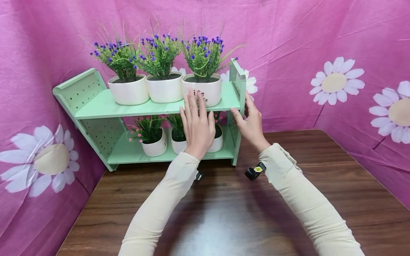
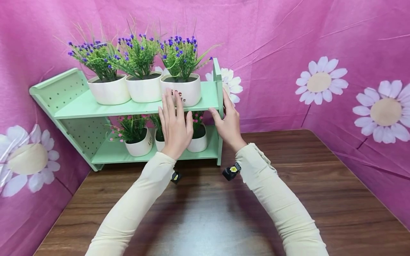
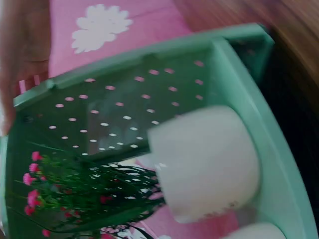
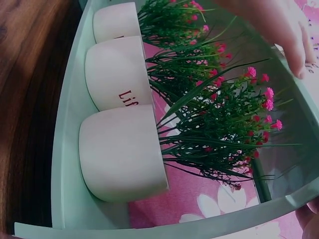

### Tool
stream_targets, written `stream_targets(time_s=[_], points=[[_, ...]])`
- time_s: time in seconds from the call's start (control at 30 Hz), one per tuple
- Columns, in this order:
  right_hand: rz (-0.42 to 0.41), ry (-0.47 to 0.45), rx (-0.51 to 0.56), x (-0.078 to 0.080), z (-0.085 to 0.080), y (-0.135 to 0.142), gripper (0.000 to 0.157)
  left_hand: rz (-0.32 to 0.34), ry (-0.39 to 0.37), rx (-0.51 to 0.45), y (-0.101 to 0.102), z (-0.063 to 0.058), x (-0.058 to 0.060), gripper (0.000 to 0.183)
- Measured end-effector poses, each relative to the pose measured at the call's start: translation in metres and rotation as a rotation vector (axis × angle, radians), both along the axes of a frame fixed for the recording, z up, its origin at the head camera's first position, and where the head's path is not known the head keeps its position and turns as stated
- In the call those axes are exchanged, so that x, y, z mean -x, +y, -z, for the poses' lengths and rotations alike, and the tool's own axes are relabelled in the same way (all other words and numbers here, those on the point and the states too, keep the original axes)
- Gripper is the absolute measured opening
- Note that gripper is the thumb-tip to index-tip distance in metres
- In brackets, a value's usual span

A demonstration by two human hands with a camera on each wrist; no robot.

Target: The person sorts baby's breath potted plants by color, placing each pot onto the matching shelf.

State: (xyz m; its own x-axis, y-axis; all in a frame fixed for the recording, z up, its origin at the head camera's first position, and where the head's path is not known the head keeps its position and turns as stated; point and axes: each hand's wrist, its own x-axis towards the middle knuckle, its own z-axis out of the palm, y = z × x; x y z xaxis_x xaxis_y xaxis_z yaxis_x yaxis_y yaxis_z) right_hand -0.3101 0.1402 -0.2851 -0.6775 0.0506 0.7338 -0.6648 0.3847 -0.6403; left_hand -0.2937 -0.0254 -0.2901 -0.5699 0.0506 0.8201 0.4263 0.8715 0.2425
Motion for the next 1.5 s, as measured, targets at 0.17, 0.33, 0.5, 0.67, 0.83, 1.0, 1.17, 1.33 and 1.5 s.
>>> stream_targets(time_s=[0.17,0.33,0.5,0.67,0.83,1.0,1.17,1.33,1.5], points=[[-0.006,0.003,0.003,-0.001,0.000,0.000,0.067,-0.039,0.049,0.103,-0.002,0.009,0.003,0.067],[0.008,-0.009,-0.005,-0.001,0.000,0.000,0.068,-0.083,0.019,0.131,0.000,0.009,0.003,0.072],[0.004,-0.004,0.002,-0.012,-0.008,-0.005,0.066,-0.110,-0.034,0.150,0.005,0.005,0.001,0.071],[-0.001,-0.001,-0.006,-0.032,-0.022,-0.011,0.064,-0.119,-0.070,0.169,0.007,0.003,-0.001,0.065],[0.002,-0.012,-0.010,-0.035,-0.025,-0.012,0.062,-0.110,-0.097,0.177,0.007,0.001,-0.002,0.064],[-0.001,-0.010,-0.009,-0.035,-0.024,-0.012,0.061,-0.118,-0.099,0.176,0.009,-0.001,-0.002,0.063],[0.000,-0.010,-0.010,-0.033,-0.024,-0.011,0.062,-0.114,-0.103,0.168,0.009,-0.004,-0.001,0.060],[-0.004,-0.001,-0.007,-0.014,-0.010,-0.005,0.065,-0.097,-0.115,0.169,0.006,-0.005,-0.001,0.058],[0.001,0.009,-0.016,-0.002,0.000,0.000,0.068,-0.063,-0.071,0.182,0.005,-0.005,0.000,0.057]])
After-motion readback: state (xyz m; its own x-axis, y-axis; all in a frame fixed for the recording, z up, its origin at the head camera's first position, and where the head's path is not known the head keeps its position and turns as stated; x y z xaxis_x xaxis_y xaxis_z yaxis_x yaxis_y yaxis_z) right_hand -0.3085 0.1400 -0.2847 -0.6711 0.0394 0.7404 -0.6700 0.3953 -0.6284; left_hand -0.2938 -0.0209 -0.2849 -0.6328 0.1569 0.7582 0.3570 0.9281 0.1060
